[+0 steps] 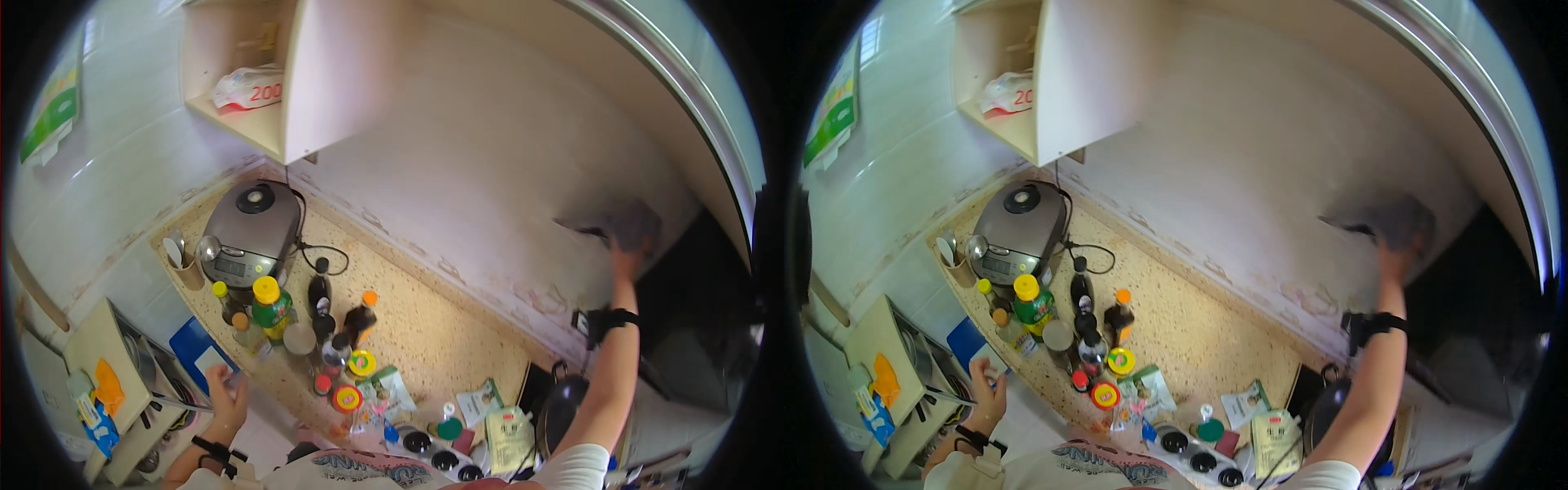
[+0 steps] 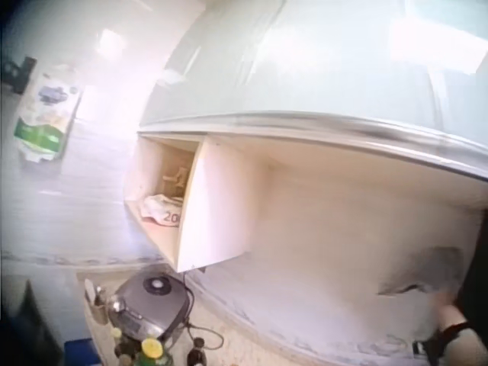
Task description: The person washes a cloth in a sink, wipes a wall and cabinet, assembles a plastic rack by hand, and then wipes the rack with a cloth.
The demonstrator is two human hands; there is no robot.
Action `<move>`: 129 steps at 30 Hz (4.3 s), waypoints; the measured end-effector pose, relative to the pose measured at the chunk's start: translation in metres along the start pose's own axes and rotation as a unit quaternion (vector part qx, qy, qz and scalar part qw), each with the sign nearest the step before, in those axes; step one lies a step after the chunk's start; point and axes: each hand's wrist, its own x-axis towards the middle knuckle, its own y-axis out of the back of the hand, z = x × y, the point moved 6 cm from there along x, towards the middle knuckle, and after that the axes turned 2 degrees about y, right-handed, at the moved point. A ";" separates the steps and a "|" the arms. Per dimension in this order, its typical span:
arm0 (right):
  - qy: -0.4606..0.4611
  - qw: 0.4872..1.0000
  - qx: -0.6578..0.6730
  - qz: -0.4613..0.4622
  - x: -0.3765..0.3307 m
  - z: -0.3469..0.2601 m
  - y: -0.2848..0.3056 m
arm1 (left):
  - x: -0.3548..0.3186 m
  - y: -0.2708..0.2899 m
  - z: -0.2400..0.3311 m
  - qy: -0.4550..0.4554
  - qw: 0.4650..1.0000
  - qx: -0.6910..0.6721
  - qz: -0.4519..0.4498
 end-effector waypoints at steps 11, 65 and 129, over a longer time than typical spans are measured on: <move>0.039 0.986 -0.160 -0.025 0.119 -0.177 -0.111 | -0.048 -0.026 -0.106 0.243 0.970 -0.004 0.006; 0.105 0.824 0.221 -0.512 -0.218 -0.265 -0.154 | -0.005 -0.169 -0.046 -0.151 0.948 0.184 -0.210; 0.505 0.564 0.555 -0.346 -0.105 -0.864 0.071 | -0.020 -0.131 -0.067 -0.175 0.975 0.124 0.057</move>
